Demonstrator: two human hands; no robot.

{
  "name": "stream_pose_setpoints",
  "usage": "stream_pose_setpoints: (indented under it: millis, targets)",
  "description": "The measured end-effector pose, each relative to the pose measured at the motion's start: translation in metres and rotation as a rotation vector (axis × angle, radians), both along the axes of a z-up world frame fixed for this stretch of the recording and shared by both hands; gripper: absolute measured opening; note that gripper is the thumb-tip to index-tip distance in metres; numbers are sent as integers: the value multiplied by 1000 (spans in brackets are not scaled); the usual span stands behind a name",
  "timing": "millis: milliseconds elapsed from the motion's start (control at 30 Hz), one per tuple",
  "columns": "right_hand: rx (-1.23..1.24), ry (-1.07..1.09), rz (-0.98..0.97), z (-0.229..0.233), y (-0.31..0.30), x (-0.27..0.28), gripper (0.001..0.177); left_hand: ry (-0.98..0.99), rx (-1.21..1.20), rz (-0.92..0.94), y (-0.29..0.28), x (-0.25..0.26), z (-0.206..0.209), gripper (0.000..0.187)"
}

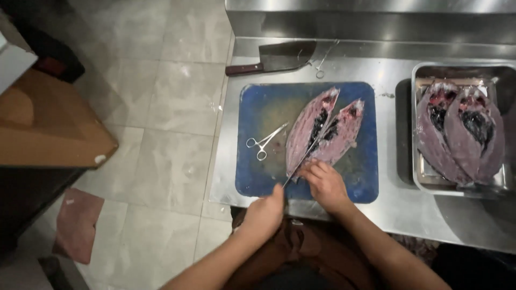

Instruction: Cleaning and deboning a fish on a cutting board using a knife and scissors in a commercial kitchen.

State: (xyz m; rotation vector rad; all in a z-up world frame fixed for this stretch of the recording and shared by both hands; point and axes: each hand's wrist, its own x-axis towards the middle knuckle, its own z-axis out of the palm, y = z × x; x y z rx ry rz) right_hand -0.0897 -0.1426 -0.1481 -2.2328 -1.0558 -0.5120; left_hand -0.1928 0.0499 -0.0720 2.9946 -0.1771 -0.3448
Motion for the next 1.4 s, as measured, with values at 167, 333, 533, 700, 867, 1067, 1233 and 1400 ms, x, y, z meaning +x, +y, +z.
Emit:
stream_pose_setpoints:
  millis: [167,333,533,700,867,1067,1233,1400]
  targets:
    - [-22,30,57,-27,-10,-1,30,40,-150,77,-28,48,-22,15]
    - [7,-4,-14,-8,0,-10,20,7,-201,38,-13,39,-22,16]
    - [-63,98,68,-21,-6,-6,39,463,-161,136,22,-8,9,36]
    - [-8,82,84,-9,-5,-10,39,16,-181,60,-35,63,-33,12]
    - [-67,55,-25,-10,1,-12,37,259,-208,108,10,6,22,23]
    - [15,94,-9,-7,-2,-10,28,149,-185,22,1,21,-21,25]
    - [55,25,-11,-17,3,-14,20,-85,-143,39,-12,35,-28,22]
    - [70,65,-49,5,6,-16,19,108,-22,31,22,-39,-9,33]
